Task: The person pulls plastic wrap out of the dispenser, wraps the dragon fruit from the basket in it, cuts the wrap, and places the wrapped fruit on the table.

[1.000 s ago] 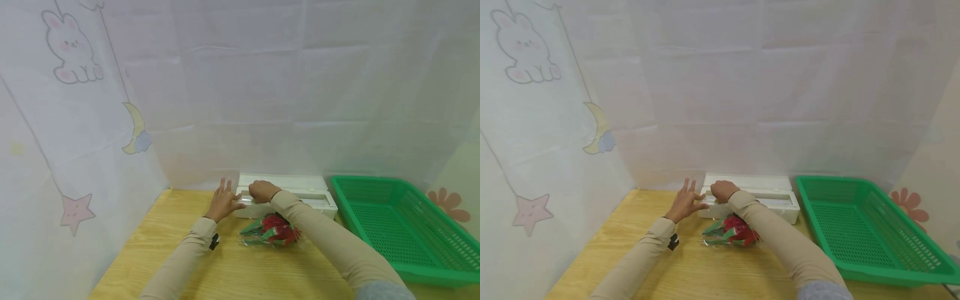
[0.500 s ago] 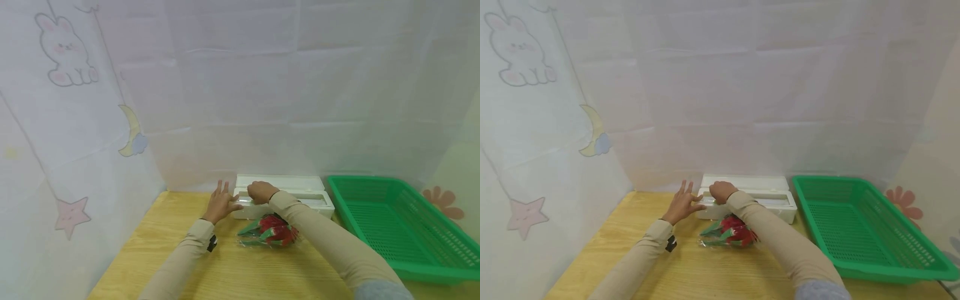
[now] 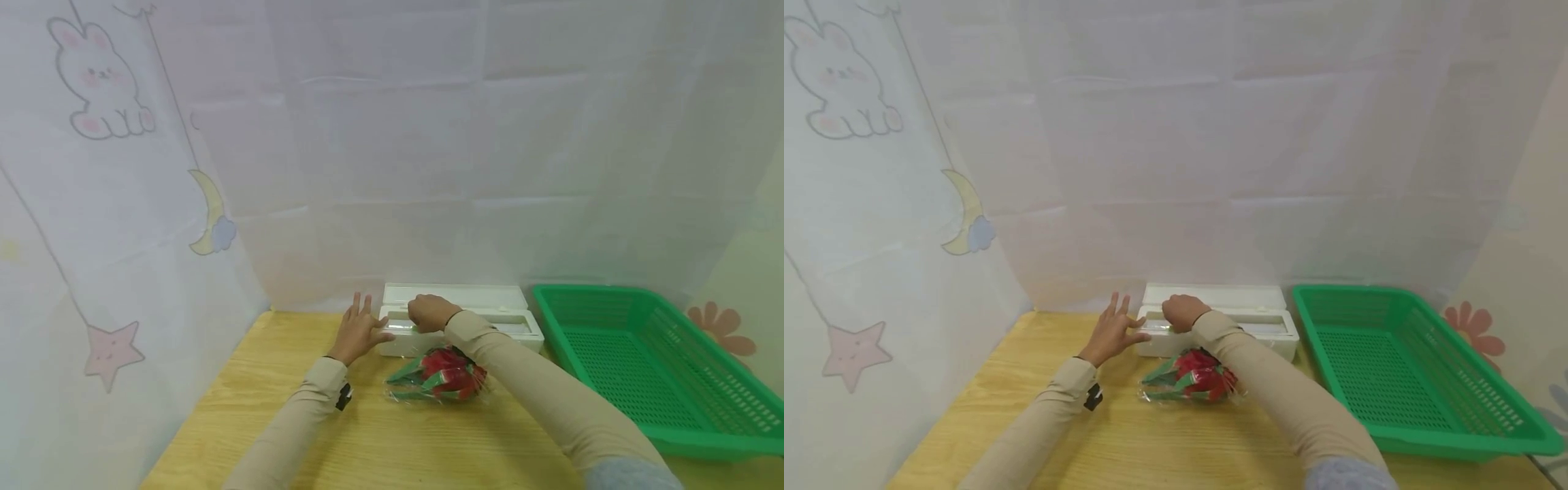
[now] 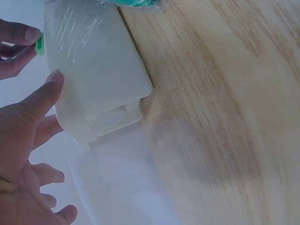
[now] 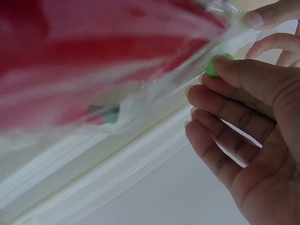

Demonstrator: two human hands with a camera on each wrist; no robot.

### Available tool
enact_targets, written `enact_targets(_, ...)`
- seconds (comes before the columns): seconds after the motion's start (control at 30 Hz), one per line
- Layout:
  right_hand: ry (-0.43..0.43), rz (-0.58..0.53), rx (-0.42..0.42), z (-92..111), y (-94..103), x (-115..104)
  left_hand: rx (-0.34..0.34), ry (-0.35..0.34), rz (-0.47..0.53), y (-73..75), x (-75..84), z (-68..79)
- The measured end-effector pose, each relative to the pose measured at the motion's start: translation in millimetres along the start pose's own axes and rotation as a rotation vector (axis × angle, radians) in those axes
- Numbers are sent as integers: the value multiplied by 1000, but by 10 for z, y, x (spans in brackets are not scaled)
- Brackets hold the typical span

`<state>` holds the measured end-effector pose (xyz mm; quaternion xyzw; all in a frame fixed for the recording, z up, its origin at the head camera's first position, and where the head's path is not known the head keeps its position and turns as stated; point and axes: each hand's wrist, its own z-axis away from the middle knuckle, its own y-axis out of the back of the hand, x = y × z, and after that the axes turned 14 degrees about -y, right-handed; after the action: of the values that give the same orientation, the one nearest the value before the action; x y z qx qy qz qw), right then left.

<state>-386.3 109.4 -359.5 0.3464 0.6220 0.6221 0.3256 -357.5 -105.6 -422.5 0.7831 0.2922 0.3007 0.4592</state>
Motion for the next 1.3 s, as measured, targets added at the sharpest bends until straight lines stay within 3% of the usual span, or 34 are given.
enact_targets(0.2, -59, 30, -35, 135, 54, 197, 10, 4, -39, 95, -105, 52)
enact_targets(0.4, 2, 29, 36, 227, -1, 317, 11, 16, -43, 140, -199, 123)
enact_targets(0.53, 33, 65, 67, 343, -36, 373, -8, -15, -37, 74, -187, 125)
enact_targets(0.73, 55, 42, 99, 514, 13, 466, 16, -6, -64, 50, -148, 97)
enact_targets(0.97, -69, 40, 40, 740, -1, 765, -1, -4, -57, 108, -128, 101)
enact_targets(1.07, -55, 6, 59, 826, -30, 886, 5, 15, -56, 111, -126, 126)
enact_targets(1.3, -70, 27, 61, 955, -57, 1046, 6, -25, -29, 58, -54, 59)
